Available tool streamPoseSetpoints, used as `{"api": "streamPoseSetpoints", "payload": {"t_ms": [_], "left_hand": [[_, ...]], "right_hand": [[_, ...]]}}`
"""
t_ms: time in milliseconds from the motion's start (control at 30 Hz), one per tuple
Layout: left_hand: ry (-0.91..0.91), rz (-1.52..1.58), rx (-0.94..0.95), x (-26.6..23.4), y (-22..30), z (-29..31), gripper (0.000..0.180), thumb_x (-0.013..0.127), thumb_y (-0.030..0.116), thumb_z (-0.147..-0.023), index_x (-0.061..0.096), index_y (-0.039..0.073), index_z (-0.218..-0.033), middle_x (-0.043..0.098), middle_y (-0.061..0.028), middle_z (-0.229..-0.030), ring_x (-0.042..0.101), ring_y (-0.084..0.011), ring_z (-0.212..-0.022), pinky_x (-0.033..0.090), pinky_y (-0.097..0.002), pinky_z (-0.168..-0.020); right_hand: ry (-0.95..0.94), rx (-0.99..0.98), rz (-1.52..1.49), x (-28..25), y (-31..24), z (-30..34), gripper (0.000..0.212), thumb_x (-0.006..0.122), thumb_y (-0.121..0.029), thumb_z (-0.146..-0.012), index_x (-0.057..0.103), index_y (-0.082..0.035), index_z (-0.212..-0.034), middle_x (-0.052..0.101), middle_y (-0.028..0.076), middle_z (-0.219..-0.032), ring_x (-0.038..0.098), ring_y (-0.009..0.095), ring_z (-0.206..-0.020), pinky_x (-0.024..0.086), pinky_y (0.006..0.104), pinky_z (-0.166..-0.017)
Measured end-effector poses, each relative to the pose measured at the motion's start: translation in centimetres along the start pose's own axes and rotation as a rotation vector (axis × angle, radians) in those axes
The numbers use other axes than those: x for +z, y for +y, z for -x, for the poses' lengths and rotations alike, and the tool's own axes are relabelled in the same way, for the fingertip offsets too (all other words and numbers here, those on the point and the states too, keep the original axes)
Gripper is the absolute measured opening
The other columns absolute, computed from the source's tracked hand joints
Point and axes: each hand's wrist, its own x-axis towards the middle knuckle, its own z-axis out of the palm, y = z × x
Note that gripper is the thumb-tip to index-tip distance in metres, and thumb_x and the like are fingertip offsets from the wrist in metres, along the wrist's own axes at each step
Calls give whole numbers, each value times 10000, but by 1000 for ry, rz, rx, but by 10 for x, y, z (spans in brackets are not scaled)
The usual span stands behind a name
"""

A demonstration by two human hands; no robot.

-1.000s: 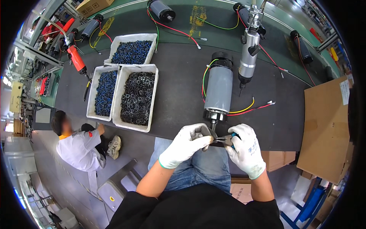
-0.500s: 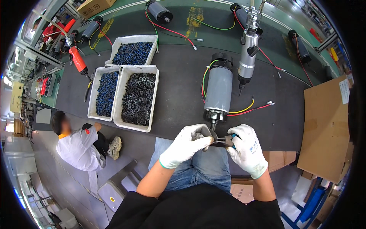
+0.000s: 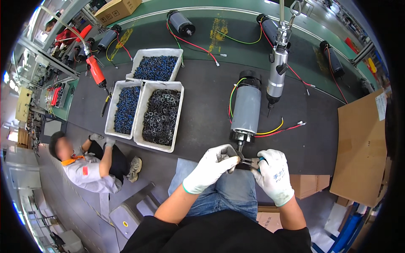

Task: Assembling components and wiring for small electric motors on a production line.

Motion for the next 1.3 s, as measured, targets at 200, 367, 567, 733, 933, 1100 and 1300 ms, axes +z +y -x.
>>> {"api": "streamPoseSetpoints", "payload": {"t_ms": [200,367,567,733,933,1100,1300], "left_hand": [[-30,11,-13,1,1,5,168,705,183,-1006,643,35,-957,620,17,-764,545,-49,-685,433,-230,-610],[128,-471,260,6,28,3,265,759,230,-963,676,-6,-1048,683,-57,-817,625,-112,-710,509,-271,-650],[448,-1352,322,16,88,-113,919,756,529,-884,474,-119,-1472,699,-297,-1202,720,-373,-1079,579,-377,-938],[335,-1239,128,14,96,-148,969,809,497,-822,450,-104,-1492,700,-276,-1253,724,-325,-1100,573,-362,-956],[85,-93,208,-41,73,-129,764,841,296,-814,514,-31,-1423,713,-134,-1142,716,-231,-1012,586,-373,-902],[224,227,342,-34,43,-91,692,852,215,-798,538,-16,-1370,695,-117,-1156,715,-245,-998,586,-382,-896],[484,-698,967,13,68,-21,898,967,189,-635,499,4,-1378,657,-171,-1239,715,-286,-1052,586,-414,-931]], "right_hand": [[20,-30,6,-2,1,0,361,871,-150,-655,610,-59,-887,646,119,-1071,633,337,-1019,475,503,-903],[63,-33,-38,-10,13,10,334,857,-120,-652,602,-62,-859,654,119,-1020,644,332,-971,483,483,-861],[330,106,-27,-7,15,19,278,826,-51,-703,634,-37,-904,672,133,-1033,645,351,-945,501,469,-834],[434,164,-55,-20,9,24,245,811,-28,-758,655,-19,-947,678,149,-1054,645,361,-943,507,476,-843],[510,131,-36,-47,10,27,230,811,-29,-778,657,-20,-948,676,154,-1057,642,362,-923,511,481,-827],[391,90,-96,-101,16,3,238,795,-13,-756,653,-12,-947,674,161,-1040,641,381,-895,522,484,-814],[93,-250,203,-182,-4,-77,356,861,-133,-615,613,-33,-848,665,137,-989,640,345,-867,506,456,-774]]}}
